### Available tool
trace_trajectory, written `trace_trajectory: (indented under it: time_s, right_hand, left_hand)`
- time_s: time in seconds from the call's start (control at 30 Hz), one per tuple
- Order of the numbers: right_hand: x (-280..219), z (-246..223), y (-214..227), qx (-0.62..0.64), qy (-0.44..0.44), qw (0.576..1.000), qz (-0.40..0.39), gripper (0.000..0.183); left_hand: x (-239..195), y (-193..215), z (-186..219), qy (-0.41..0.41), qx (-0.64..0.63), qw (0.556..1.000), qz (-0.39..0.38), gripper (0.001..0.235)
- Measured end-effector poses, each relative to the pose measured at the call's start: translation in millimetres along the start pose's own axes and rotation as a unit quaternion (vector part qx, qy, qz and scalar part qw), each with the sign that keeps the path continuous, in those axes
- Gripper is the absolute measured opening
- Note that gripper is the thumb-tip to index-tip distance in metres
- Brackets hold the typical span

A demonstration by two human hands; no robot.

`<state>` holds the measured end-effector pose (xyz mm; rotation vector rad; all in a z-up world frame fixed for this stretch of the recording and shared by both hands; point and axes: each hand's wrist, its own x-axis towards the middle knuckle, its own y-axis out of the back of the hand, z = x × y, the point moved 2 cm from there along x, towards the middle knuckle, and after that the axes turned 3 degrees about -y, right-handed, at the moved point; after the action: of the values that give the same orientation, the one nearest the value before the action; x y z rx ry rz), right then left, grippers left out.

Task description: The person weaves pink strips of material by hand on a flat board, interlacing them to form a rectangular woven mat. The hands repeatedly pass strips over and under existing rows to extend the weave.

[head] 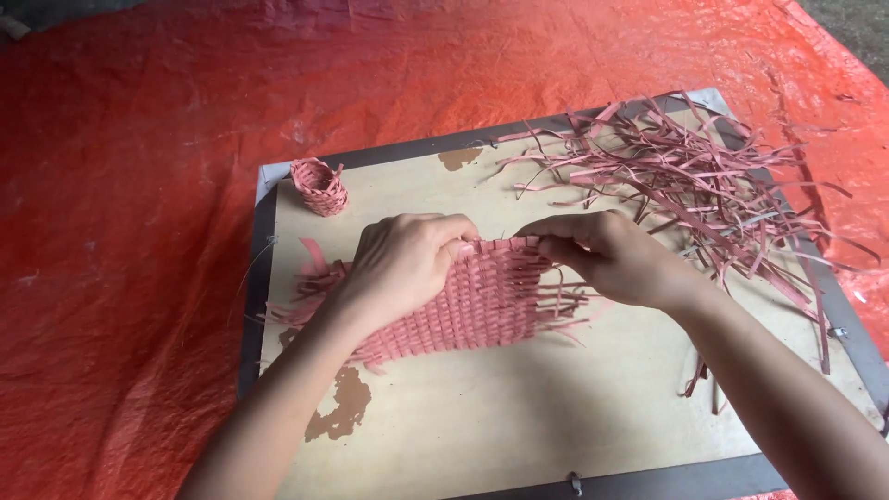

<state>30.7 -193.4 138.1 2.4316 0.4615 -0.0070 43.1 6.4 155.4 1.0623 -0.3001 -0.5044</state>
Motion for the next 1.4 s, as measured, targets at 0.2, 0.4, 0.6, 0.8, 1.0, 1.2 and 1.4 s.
trace_trajectory:
  time_s: [0.2,0.4,0.6,0.8,1.0,1.2,1.4]
  right_hand:
    - [2,25,-9,-0.038,0.053,0.995,0.079,0.016]
    - [-3,33,-13,-0.014,0.108,0.987,0.114,0.014]
    - [-4,55,-30,0.030,0.108,0.984,0.141,0.017]
    - [-14,41,-26,0.057,0.105,0.989,0.087,0.021]
    - [-14,41,-32,0.033,0.123,0.988,0.084,0.017]
    - [-8,50,-32,0.059,0.098,0.992,0.056,0.016]
    - [-7,38,-19,0.133,0.024,0.991,0.008,0.024]
  left_hand:
    - [1,-10,3,-0.025,-0.021,0.999,0.018,0.012]
    - [10,-33,7,-0.070,-0.032,0.995,0.057,0.014]
    - [9,-53,8,-0.115,-0.011,0.990,0.087,0.014]
    - [8,-54,8,-0.104,-0.017,0.991,0.082,0.013]
    - [10,-53,15,-0.106,-0.022,0.992,0.064,0.015]
    - [12,-50,14,-0.076,-0.044,0.996,0.026,0.015]
    - [19,-46,11,-0.038,-0.051,0.998,0.002,0.016]
